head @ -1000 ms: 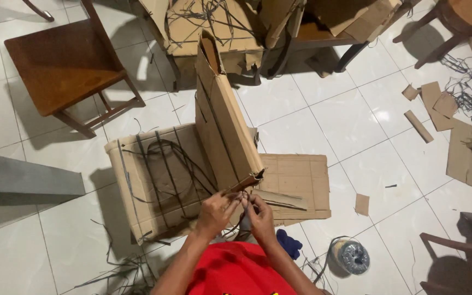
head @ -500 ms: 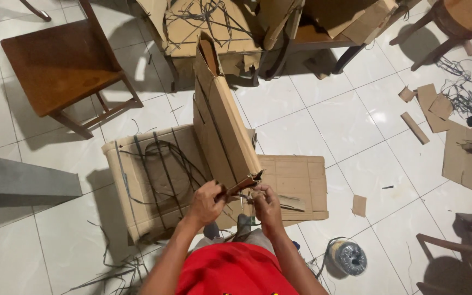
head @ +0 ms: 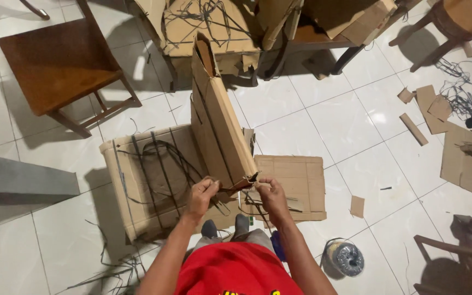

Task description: Securing cardboard panels by threading plastic straps through holes and tying them into knots.

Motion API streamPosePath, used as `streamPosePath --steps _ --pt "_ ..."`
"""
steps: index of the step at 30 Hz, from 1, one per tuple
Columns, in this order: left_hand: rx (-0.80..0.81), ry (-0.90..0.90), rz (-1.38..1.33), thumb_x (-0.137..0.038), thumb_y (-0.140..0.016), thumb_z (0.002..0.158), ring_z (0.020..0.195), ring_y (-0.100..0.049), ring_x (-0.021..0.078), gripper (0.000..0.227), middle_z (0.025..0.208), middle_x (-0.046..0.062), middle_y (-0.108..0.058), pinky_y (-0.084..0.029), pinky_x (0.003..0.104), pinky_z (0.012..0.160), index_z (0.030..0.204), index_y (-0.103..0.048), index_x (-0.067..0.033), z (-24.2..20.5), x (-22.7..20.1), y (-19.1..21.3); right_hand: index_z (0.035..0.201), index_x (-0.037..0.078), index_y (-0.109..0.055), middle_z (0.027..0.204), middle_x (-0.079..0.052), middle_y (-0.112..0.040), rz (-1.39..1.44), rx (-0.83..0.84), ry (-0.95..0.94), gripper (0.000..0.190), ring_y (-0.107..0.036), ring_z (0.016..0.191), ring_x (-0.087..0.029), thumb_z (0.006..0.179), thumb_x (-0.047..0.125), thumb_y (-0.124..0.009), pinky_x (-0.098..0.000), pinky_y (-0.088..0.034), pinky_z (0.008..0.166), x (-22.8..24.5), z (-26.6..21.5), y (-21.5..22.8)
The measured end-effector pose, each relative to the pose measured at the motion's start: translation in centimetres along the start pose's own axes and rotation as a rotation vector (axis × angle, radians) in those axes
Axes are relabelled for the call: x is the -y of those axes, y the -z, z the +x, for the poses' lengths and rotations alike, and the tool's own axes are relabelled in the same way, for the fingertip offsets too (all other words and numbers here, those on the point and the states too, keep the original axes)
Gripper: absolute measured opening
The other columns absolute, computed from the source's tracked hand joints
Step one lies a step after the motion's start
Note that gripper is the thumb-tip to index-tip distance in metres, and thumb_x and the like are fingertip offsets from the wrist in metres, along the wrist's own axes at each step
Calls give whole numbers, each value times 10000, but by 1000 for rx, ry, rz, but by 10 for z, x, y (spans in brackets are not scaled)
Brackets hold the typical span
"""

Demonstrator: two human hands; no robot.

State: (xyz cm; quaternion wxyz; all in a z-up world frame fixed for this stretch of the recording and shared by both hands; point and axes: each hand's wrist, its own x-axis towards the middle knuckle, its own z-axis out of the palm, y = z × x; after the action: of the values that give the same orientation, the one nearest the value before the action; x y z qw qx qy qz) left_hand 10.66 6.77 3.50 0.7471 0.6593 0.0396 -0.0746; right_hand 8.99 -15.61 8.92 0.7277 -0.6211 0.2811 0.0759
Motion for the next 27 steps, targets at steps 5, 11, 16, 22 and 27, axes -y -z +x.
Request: streamPosePath --steps 5,11,16,22,27 --pt "-241 198 -622 -222 -678 995 601 -483 85 388 607 -40 -451 -413 225 617 667 -480 -160 -28 -36 -42 1115 39 -623 587 1 -497 -59 18 -37 268 -367 427 -51 876 113 -719 -197 -248 352 -9 3 3" --pt "-335 241 -710 -222 -709 989 604 -609 180 360 617 31 -515 -553 315 648 692 -536 -111 -11 -14 -45 1127 19 -632 600 -4 -493 -110 13 14 307 -356 474 -61 846 91 -732 -215 -254 395 2 4 4" --pt "-432 276 -533 -161 -722 952 529 -606 204 293 592 60 -521 -564 333 543 692 -610 -86 4 14 -44 1132 6 -653 583 -5 -494 -133 2 35 325 -369 472 -73 827 81 -740 -217 -261 404 14 -9 3" --pt "-488 336 -201 -217 -751 922 573 -469 128 317 604 28 -459 -452 325 490 670 -606 -91 12 36 -34 1119 5 -655 569 18 -457 -163 22 43 295 -357 505 -76 832 57 -699 -225 -265 437 20 -16 5" --pt "-411 373 -73 -320 -751 956 569 -481 140 357 611 34 -480 -449 328 512 714 -647 -80 4 29 -22 972 105 -732 606 -2 -530 -385 182 52 214 -462 604 -116 978 311 -677 -270 -381 525 -9 5 21"
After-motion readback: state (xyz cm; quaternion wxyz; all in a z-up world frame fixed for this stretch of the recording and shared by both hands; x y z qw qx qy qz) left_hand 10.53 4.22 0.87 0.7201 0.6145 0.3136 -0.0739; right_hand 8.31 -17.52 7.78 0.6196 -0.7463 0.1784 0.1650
